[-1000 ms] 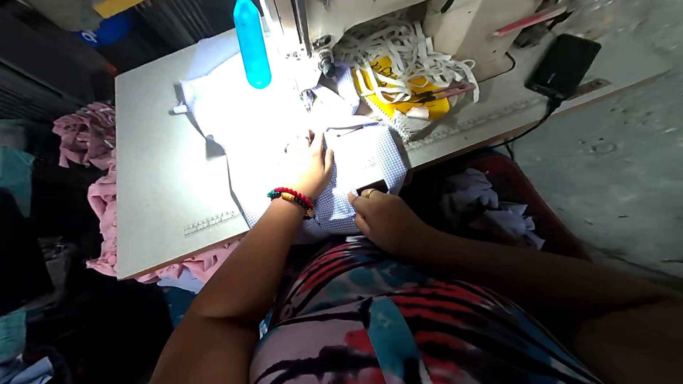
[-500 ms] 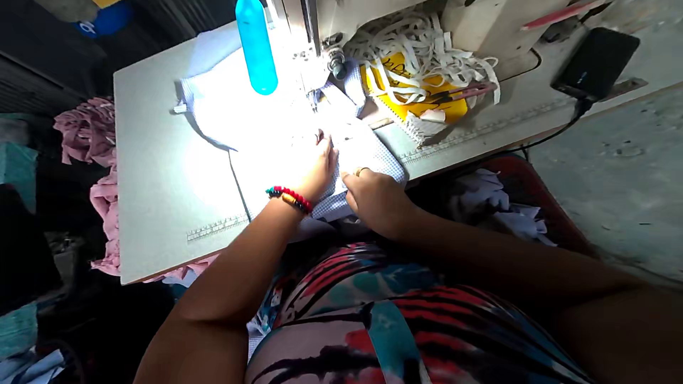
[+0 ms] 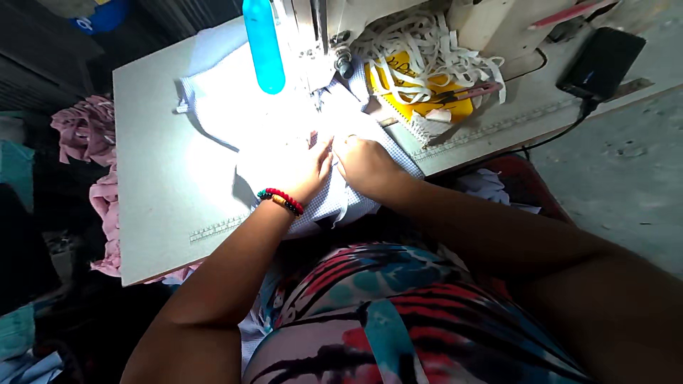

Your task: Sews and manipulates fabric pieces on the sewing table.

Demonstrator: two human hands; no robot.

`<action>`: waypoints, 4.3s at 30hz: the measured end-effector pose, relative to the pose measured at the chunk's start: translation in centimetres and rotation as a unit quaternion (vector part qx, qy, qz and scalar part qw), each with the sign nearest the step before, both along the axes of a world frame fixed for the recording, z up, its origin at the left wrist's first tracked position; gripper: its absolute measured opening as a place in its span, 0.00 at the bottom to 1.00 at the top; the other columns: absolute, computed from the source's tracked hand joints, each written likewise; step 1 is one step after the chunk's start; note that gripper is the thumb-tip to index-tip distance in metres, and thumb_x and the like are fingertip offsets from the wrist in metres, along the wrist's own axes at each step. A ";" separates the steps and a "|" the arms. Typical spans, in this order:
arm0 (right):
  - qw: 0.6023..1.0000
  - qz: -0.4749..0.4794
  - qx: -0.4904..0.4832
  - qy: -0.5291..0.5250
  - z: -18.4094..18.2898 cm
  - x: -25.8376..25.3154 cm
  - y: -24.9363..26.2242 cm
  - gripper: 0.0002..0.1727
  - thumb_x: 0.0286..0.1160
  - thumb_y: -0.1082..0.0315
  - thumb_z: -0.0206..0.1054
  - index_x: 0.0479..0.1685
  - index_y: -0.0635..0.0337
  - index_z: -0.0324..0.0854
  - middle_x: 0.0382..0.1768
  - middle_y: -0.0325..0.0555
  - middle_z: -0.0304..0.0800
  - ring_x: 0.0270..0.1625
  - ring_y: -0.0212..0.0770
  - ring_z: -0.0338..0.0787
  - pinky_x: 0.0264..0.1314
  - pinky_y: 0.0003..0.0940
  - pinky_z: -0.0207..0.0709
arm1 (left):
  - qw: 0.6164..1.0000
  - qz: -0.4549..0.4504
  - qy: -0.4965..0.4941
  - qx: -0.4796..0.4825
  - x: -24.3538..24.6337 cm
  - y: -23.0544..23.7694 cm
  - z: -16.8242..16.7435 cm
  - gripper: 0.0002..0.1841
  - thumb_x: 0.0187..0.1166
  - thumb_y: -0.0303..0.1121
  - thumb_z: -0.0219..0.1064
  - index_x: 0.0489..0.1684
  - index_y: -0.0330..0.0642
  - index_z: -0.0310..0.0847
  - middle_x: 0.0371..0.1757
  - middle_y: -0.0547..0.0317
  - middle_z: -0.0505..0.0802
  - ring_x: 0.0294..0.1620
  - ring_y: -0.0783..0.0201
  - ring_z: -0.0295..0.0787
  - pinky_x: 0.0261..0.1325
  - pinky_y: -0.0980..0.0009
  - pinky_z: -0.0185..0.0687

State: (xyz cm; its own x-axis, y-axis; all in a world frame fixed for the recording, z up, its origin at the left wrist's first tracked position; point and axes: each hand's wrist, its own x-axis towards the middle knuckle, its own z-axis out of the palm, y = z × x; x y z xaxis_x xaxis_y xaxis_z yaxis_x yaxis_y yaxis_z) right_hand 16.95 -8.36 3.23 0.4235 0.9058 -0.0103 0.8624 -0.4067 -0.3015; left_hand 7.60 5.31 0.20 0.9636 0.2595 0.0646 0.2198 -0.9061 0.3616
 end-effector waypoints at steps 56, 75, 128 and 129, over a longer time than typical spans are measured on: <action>0.995 -0.017 0.075 0.068 -0.7 -5.4 -9.1 0.20 0.76 0.76 0.64 0.66 0.70 0.86 0.42 0.62 0.90 0.44 0.57 0.93 0.47 0.50 0.87 | 0.992 0.113 -0.009 0.050 -10.1 -2.3 1.0 0.25 0.92 0.48 0.50 0.72 0.39 0.82 0.70 0.41 0.88 0.73 0.39 0.83 0.72 0.35 0.73; 0.998 0.010 0.068 0.000 -0.7 -4.2 -5.9 0.14 0.73 0.79 0.66 0.55 0.75 0.87 0.38 0.62 0.88 0.36 0.56 0.92 0.36 0.46 0.86 | 1.000 -0.017 -0.014 -0.010 -3.6 -4.9 1.3 0.23 0.89 0.40 0.55 0.81 0.50 0.78 0.82 0.49 0.79 0.83 0.43 0.73 0.73 0.32 0.68; 0.938 -0.134 0.110 0.300 -1.4 -4.0 -10.8 0.08 0.83 0.69 0.63 0.52 0.64 0.80 0.34 0.49 0.87 0.36 0.43 0.88 0.42 0.45 0.82 | 0.982 0.106 -0.147 0.048 -5.5 -7.2 1.2 0.13 0.85 0.25 0.59 0.55 0.35 0.90 0.45 0.42 0.96 0.45 0.42 0.93 0.52 0.49 0.86; 0.935 -0.133 0.120 0.307 -1.6 -4.0 -11.0 0.08 0.83 0.69 0.63 0.52 0.64 0.80 0.35 0.49 0.87 0.36 0.42 0.90 0.43 0.42 0.85 | 0.983 0.106 -0.146 0.045 -5.7 -7.1 1.1 0.13 0.85 0.24 0.58 0.54 0.35 0.90 0.45 0.42 0.96 0.46 0.42 0.94 0.54 0.49 0.86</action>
